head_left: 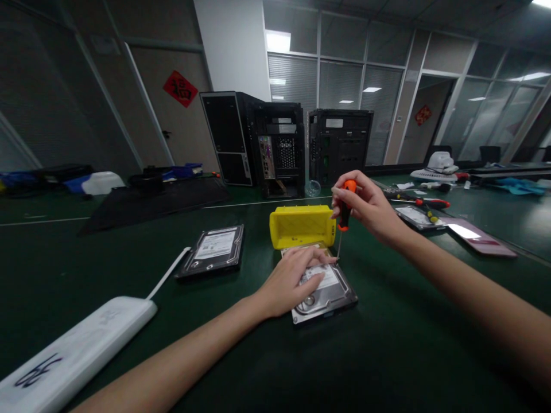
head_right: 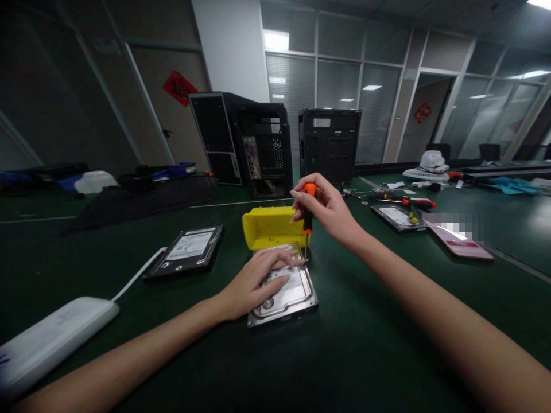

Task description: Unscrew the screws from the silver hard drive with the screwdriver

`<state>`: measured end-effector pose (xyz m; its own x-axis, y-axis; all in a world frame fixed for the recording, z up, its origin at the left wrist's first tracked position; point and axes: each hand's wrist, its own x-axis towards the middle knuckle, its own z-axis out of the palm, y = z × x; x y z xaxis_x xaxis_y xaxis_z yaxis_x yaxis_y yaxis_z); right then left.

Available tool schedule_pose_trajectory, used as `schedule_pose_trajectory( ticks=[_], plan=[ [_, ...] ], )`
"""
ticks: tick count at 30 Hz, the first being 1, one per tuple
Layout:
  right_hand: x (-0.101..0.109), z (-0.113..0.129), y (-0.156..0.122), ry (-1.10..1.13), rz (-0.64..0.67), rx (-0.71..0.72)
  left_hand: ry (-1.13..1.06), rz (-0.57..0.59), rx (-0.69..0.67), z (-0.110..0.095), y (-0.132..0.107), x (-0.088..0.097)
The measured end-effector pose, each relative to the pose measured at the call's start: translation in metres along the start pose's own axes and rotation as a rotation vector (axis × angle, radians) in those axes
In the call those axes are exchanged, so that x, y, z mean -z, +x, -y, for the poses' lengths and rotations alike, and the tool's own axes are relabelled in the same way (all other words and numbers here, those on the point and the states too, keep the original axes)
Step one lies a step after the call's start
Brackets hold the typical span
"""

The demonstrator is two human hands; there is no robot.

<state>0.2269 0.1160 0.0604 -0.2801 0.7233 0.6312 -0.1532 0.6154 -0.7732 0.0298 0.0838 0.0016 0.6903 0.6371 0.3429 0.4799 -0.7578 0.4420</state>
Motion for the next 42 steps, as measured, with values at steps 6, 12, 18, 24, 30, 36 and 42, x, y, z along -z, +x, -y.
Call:
schedule_pose_trajectory(
  ticks=[6,12,18,24,30,36,42],
  plan=[
    [-0.006,-0.002,-0.002,0.171,0.015,-0.048,-0.001,0.022,-0.049,0.003,0.000,-0.002],
    [-0.012,0.001,-0.005,0.148,0.036,-0.055,0.031,0.025,-0.052,0.003,0.001,-0.003],
    [-0.010,-0.004,-0.004,0.097,-0.004,-0.019,0.047,0.008,-0.040,0.003,0.000,-0.004],
    [-0.014,-0.001,-0.006,0.164,0.002,-0.044,0.070,-0.001,-0.006,0.005,-0.001,-0.004],
    [-0.013,-0.003,-0.006,0.185,-0.001,-0.040,0.047,0.003,-0.012,0.003,-0.001,-0.004],
    [-0.006,-0.007,-0.004,0.167,-0.044,-0.014,0.038,-0.052,0.044,0.004,-0.002,-0.006],
    [-0.008,-0.007,-0.007,0.184,-0.054,-0.010,0.021,-0.001,-0.016,0.002,0.000,-0.003]
  ],
)
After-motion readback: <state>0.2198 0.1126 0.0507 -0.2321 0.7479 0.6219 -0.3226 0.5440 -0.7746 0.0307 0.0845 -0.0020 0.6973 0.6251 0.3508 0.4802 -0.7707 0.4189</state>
